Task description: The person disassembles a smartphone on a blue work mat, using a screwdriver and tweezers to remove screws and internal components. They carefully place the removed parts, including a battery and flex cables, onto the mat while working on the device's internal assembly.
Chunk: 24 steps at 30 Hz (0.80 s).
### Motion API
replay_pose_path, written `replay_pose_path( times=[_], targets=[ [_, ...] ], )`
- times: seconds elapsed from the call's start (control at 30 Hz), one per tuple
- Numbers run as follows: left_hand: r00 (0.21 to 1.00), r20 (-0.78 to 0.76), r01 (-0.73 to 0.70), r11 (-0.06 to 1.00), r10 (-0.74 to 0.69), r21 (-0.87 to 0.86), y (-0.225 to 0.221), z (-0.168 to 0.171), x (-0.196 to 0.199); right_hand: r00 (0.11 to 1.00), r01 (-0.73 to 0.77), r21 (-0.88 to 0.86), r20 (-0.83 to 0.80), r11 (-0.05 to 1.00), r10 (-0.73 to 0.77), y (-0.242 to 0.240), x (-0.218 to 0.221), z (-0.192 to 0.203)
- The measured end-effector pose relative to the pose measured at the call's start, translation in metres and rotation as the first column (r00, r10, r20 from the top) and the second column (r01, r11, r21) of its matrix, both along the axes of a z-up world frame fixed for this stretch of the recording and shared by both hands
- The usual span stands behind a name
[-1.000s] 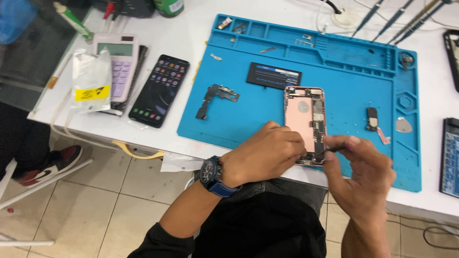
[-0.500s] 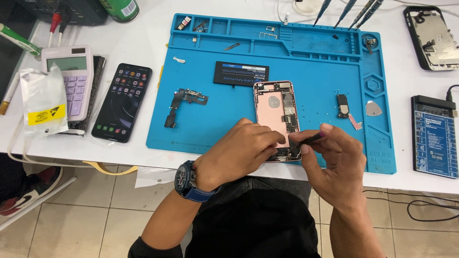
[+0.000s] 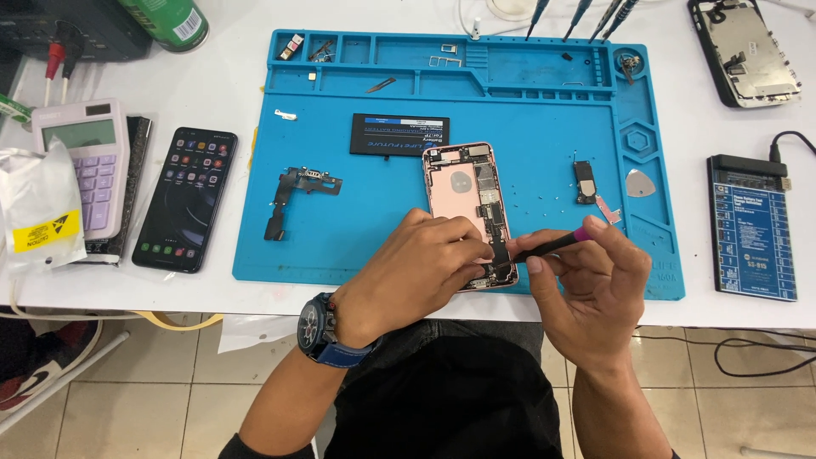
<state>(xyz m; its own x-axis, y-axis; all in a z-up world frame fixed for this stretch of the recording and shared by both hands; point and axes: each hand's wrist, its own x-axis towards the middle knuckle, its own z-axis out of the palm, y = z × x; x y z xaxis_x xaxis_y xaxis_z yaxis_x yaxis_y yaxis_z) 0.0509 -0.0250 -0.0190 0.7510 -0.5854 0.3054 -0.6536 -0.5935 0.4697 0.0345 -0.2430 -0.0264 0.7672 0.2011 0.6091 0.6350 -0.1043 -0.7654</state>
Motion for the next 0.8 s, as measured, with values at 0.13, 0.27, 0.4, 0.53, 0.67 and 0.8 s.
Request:
replay_pose_path(
  times=[0.13, 0.27, 0.4, 0.53, 0.67, 0.8],
  targets=[
    [1.0, 0.006, -0.003, 1.0, 0.003, -0.021, -0.004, 0.003, 0.001, 0.999, -0.037, 0.06, 0.03, 0.998, 0.035, 0.001, 0.001, 0.005],
    [0.996, 0.087, 0.006, 0.999, -0.003, -0.038, -0.011, 0.01, 0.003, 0.999, 0.025, 0.109, 0.024, 0.994, -0.028, 0.001, -0.002, 0.006],
    [0.988, 0.154, -0.04, 0.998, 0.033, 0.042, -0.014, 0.026, 0.007, 0.981, 0.146, 0.172, 0.1, 0.974, -0.165, -0.015, 0.003, 0.006],
    [0.963, 0.267, -0.073, 0.991, 0.039, 0.116, -0.022, 0.042, 0.03, 0.949, 0.308, 0.18, 0.011, 0.934, -0.315, -0.039, 0.006, 0.003],
    [0.91, 0.415, -0.121, 0.959, 0.003, 0.258, -0.04, 0.022, 0.079, 0.95, 0.31, 0.216, -0.047, 0.926, -0.308, -0.042, 0.007, -0.002],
    [0.915, 0.399, -0.08, 0.945, -0.057, 0.318, -0.053, -0.005, 0.111, 0.941, 0.337, 0.244, -0.131, 0.909, -0.313, -0.048, 0.007, -0.007]
  ],
)
